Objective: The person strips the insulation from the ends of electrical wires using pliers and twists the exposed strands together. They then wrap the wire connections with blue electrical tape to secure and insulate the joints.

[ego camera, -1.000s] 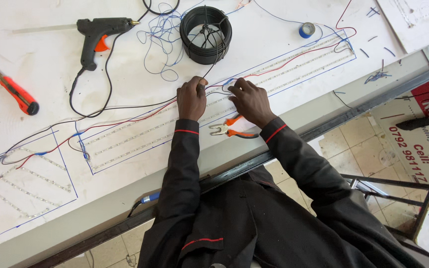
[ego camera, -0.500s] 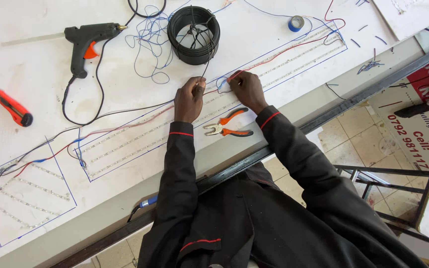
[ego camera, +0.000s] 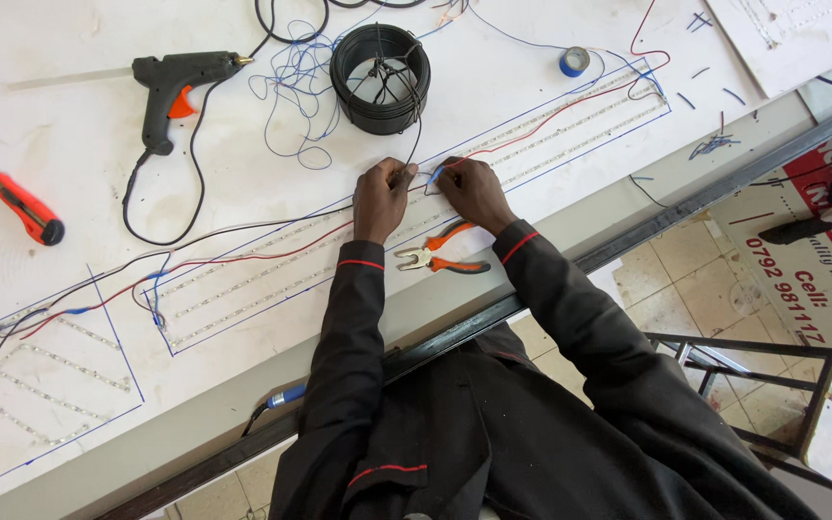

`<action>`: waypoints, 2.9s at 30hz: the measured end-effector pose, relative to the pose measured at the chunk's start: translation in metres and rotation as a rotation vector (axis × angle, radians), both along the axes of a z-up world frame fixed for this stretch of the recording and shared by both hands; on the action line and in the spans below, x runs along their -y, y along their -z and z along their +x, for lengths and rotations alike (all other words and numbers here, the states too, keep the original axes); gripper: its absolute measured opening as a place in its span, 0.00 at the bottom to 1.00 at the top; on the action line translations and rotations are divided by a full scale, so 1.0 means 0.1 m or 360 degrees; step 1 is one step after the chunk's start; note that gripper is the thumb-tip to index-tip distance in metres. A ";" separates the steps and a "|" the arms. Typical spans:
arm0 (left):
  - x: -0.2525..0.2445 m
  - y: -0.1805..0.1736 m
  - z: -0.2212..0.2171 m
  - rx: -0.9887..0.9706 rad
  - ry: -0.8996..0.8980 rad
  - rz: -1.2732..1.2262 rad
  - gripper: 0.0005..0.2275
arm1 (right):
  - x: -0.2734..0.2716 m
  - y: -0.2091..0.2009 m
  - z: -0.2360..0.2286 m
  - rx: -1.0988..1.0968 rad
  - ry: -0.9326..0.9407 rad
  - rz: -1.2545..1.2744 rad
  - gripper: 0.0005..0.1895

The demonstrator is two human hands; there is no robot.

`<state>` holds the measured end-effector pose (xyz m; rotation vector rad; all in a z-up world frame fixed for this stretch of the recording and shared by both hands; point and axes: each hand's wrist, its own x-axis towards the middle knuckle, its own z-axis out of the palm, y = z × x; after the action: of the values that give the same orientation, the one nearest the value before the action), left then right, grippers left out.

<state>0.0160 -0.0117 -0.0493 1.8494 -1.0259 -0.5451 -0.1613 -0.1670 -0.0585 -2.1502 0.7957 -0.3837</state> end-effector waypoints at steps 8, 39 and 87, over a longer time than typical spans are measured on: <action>-0.02 -0.23 -0.13 -0.0208 -0.0201 -0.0302 0.09 | -0.33 -1.05 -0.04 0.0678 -0.0228 -0.0871 0.05; -0.13 -0.32 -0.01 -0.0061 -0.0238 -0.0724 0.03 | -0.04 -1.75 0.38 0.0031 -0.1063 -0.0819 0.09; 0.06 -0.15 -0.31 0.0146 -0.0396 -0.0811 0.05 | 0.17 -1.51 1.03 0.0234 -0.0754 -0.1211 0.03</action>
<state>-0.0153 -0.0174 -0.0343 1.5199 -0.8766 -0.0394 -0.0587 -0.1837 0.0922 -2.8639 0.0123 -0.6525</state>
